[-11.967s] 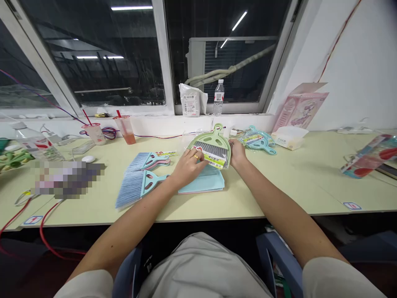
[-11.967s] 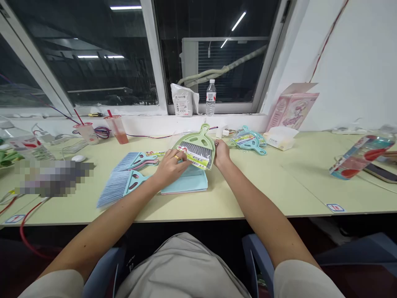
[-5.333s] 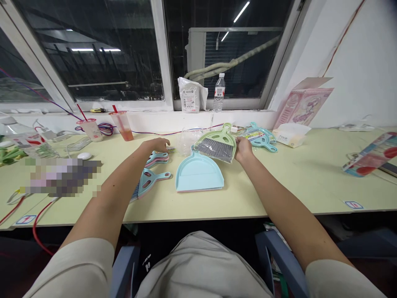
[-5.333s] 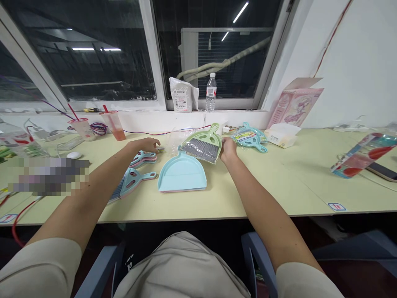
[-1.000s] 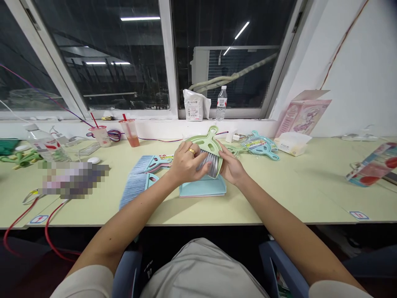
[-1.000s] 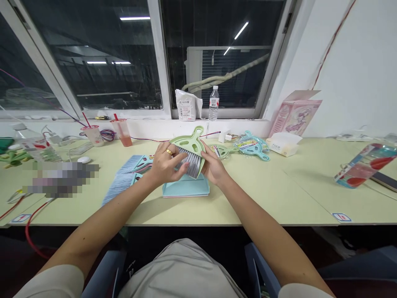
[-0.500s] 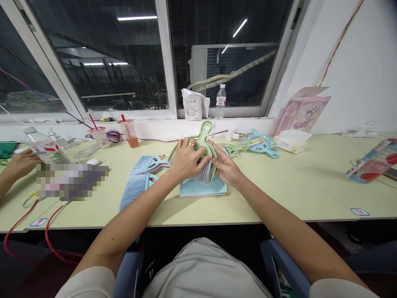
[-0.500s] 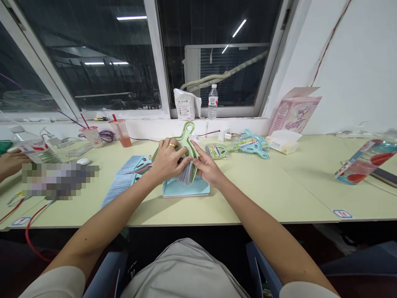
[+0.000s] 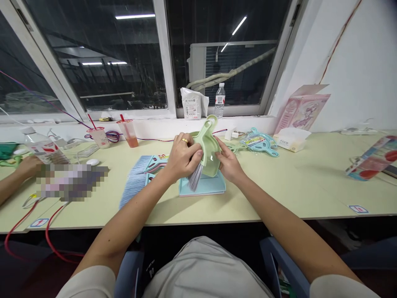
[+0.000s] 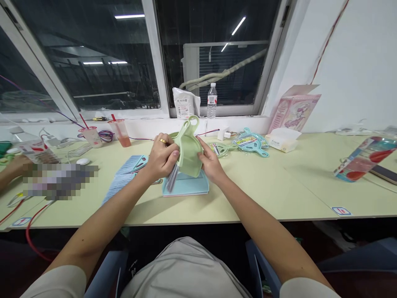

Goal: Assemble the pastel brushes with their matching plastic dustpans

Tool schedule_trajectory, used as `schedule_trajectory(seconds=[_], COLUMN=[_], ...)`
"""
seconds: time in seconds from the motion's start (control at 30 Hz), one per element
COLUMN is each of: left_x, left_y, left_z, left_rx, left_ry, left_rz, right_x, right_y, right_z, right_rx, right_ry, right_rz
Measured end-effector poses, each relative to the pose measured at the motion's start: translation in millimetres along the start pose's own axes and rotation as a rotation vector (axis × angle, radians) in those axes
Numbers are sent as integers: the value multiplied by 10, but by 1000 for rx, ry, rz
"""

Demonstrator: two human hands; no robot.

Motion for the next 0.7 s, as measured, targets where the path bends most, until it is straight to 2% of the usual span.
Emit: schedule_trajectory(seconds=[0.07,0.17,0.3,0.4,0.5,0.6,0.7], left_x=[38,88,-2,-260,-616,-918,-1070], left_y=[-20,-108,-314,-489,-644,-732,-742], left_z=[-101,-298,-629,-851,-973,-979,-903], left_rx=[-7,-5,-20,-12,16,18,13], left_ry=[-32,-158,-347,-502,-660,-760,-798], left_rz=[30,39,7,-19,-74,-126,-128], right_x=[52,106,127,122,105,88,87], right_y=[-3,8,28,14,-21,-39,-12], right_z=[-91,-217,-315,-336,-315,-288,-289], right_rx=[-33,-93,-143,-161,-141,-125,-129], right_ry=[131,296,383,406,422,436,440], right_rz=[17,44,56,57,79,102,106])
Point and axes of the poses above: each hand's wrist, its own x-axis towards the middle knuckle, its own z-axis out of the palm, y = z × x, the point moved 2 cm from there along x, towards the middle knuckle, and after that the axes turned 1 degree about y, right-handed, at the moved point
